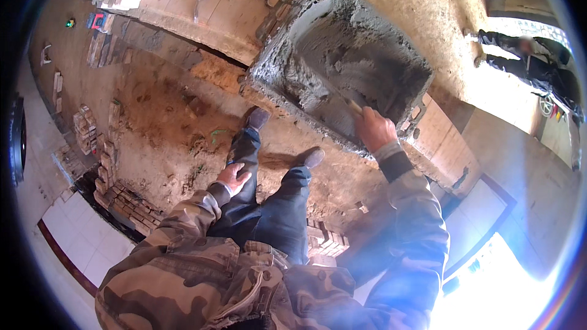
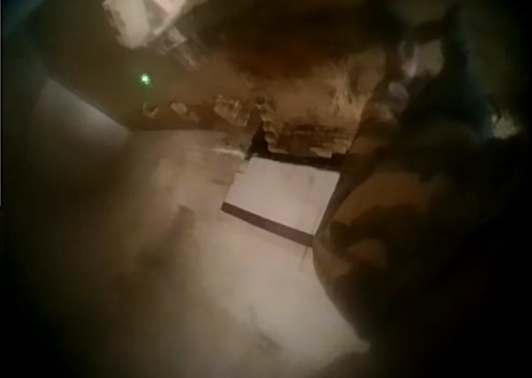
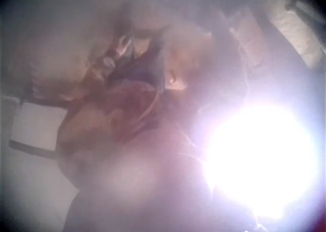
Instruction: The person is laying bricks to build a wall. They scoop mortar from a container, spread it on the wall, place bricks, and tap them into position with a trowel.
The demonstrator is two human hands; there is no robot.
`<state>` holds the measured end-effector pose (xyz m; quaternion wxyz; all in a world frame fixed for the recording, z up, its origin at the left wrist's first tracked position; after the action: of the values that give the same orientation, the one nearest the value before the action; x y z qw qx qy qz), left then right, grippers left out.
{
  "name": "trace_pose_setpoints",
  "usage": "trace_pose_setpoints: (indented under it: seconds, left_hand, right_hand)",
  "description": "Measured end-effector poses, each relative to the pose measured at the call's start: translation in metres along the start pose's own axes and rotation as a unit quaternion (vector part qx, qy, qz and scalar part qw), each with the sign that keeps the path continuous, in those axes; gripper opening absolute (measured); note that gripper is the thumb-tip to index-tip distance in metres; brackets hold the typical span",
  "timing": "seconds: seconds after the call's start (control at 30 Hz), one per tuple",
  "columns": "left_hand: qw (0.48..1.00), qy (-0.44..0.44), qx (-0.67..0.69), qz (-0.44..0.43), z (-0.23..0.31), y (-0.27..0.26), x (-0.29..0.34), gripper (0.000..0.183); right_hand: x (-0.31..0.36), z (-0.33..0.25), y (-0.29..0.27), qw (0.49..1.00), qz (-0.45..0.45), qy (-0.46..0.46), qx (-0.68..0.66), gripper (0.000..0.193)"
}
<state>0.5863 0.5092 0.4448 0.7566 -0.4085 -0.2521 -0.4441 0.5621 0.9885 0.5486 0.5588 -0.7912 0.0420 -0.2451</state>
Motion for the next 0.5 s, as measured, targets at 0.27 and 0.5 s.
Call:
trace_pose_setpoints:
  seconds: [0.27, 0.5]
  left_hand:
    - [0.996, 0.072, -0.054, 0.026, 0.015, -0.003, -0.015, 0.062]
    - [0.996, 0.077, -0.035, 0.026, -0.003, -0.016, -0.02, 0.056]
  right_hand:
    - [-0.01, -0.001, 0.035, 0.994, -0.084, 0.033, -0.054, 0.036]
    - [-0.025, 0.001, 0.037, 0.974, -0.146, 0.013, -0.175, 0.044]
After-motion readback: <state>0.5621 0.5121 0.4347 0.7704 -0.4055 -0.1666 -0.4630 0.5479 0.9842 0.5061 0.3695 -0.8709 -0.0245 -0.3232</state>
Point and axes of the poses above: each hand's wrist, its own x-axis away from the middle knuckle, its own y-axis out of the palm, z = x × y, the point moved 3 cm from there along -x, towards the middle knuckle, and after that the axes turned 9 degrees about y, right-handed, at the moved point
